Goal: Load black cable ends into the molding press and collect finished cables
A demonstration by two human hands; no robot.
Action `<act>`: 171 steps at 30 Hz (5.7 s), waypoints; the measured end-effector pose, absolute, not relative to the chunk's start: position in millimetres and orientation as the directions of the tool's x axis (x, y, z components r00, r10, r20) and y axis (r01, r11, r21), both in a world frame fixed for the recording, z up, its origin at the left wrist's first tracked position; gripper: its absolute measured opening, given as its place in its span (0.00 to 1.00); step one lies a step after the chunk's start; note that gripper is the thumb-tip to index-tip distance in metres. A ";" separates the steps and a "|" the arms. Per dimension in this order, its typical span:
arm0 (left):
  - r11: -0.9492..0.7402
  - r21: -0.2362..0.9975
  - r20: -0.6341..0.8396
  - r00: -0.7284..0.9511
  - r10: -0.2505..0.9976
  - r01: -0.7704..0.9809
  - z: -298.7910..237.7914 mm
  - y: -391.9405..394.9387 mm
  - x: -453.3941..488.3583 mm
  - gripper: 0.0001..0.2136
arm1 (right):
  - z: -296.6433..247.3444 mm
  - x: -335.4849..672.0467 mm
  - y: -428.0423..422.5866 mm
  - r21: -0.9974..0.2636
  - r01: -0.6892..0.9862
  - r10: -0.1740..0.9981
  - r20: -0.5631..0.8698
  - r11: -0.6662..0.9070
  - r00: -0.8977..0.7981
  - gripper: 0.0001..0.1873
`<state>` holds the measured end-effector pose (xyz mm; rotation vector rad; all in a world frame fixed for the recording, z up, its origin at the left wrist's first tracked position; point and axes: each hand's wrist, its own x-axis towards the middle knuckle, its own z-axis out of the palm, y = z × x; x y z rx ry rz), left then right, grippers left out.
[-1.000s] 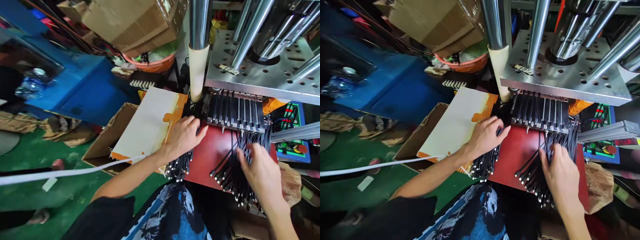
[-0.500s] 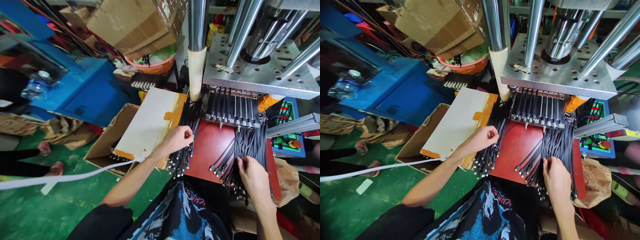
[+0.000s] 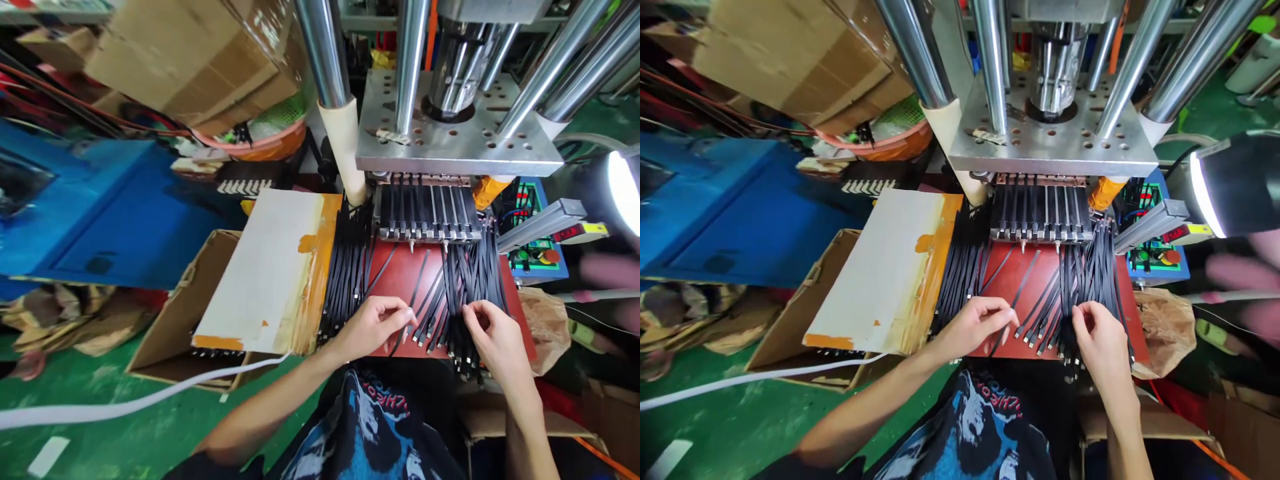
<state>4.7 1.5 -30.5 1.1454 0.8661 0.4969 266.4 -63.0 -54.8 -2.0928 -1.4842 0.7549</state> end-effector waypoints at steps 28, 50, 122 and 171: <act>-0.226 0.969 0.142 0.516 0.844 0.103 10.8 32.2 19.4 0.08 | -28.8 190.5 -55.1 -0.968 0.252 1.000 0.002 0.007 -0.021 0.20; -0.327 0.935 0.238 0.440 0.866 0.138 19.1 79.5 27.0 0.11 | -35.6 181.4 -48.9 -0.935 0.351 0.994 -0.076 -0.043 -0.081 0.20; -0.370 0.234 -0.114 0.404 0.908 0.899 -22.0 51.7 -0.1 0.10 | -41.2 254.3 -20.9 -0.095 0.994 0.991 0.128 0.051 -0.038 0.23; -0.136 0.968 -0.027 0.628 0.778 0.211 9.9 41.8 37.4 0.16 | -36.8 205.6 -64.0 -0.960 0.264 0.994 -0.105 -0.092 -0.035 0.18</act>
